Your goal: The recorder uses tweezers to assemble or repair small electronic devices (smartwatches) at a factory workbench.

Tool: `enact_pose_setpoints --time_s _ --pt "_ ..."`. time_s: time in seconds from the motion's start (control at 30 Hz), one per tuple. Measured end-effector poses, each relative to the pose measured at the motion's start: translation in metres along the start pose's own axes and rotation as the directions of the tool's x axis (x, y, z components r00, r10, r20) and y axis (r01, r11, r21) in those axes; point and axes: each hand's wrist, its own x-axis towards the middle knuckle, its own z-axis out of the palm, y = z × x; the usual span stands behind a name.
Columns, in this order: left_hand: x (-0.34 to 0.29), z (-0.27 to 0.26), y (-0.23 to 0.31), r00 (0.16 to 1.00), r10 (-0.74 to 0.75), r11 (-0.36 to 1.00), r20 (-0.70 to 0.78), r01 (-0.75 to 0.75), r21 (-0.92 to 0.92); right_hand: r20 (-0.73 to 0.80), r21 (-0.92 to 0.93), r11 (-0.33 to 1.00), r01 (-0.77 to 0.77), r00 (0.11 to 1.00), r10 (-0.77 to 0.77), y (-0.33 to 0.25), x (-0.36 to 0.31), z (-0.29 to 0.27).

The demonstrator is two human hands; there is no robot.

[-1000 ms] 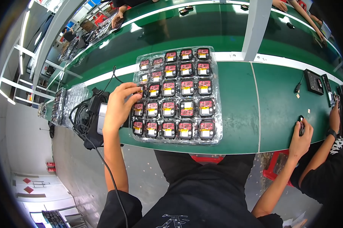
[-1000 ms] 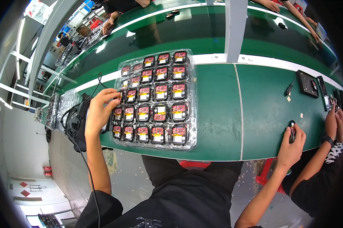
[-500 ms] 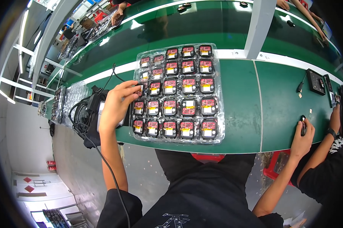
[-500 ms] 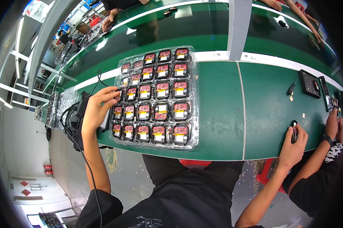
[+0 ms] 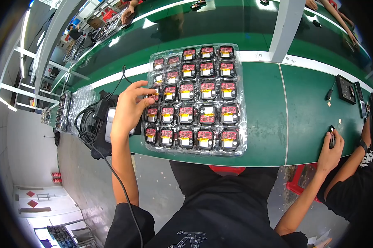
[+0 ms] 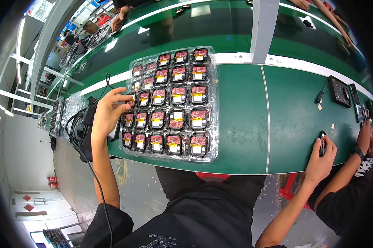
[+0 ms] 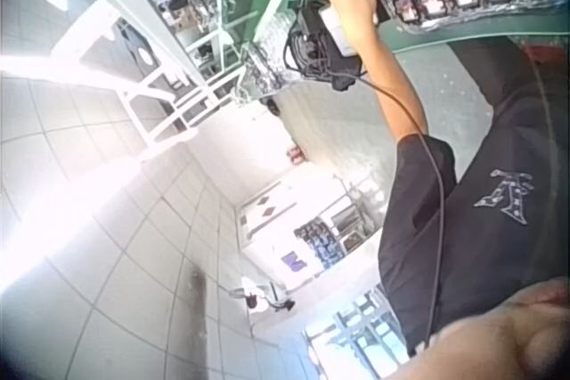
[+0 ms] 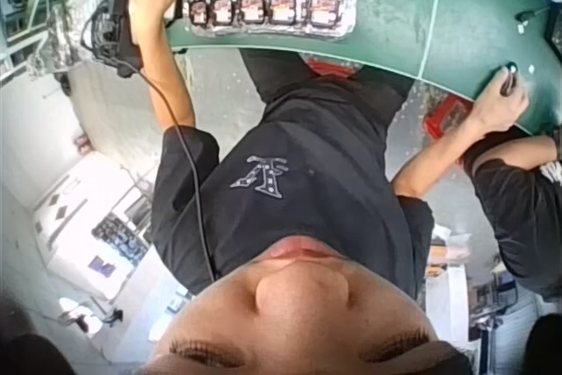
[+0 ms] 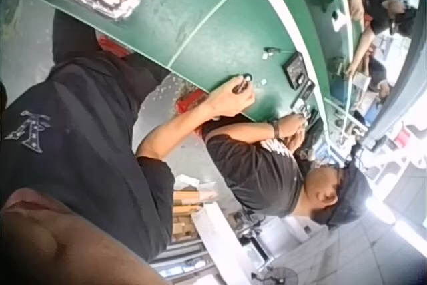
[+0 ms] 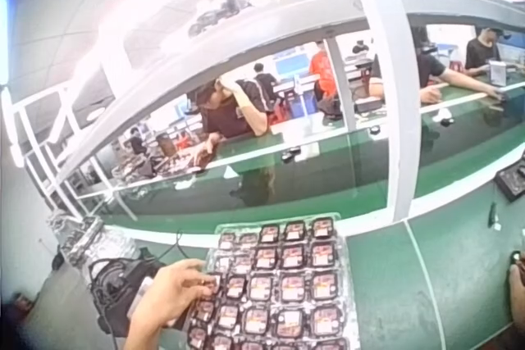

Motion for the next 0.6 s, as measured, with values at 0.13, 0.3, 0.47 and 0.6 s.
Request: enact_pose_setpoints --time_s 0.13,0.3,0.47,0.6 --pt "0.0 -0.001 0.002 1.0 -0.016 0.999 0.005 0.016 0.042 0.003 -0.002 1.0 -0.007 1.0 0.007 0.001 0.0 0.0" --pt "-0.005 0.002 -0.007 0.999 0.001 0.997 -0.045 -0.004 -0.079 -0.007 -0.011 1.0 -0.003 1.0 0.003 0.001 0.0 0.001" --pt "0.0 -0.003 -0.009 0.994 -0.112 0.988 0.002 0.111 -0.107 -0.005 -0.014 1.0 -0.007 1.0 0.007 0.0 0.0 0.001" --pt "0.006 -0.012 -0.005 0.964 -0.25 0.951 0.094 0.263 -0.161 -0.01 -0.003 1.0 0.005 1.0 -0.005 0.002 0.0 0.001"
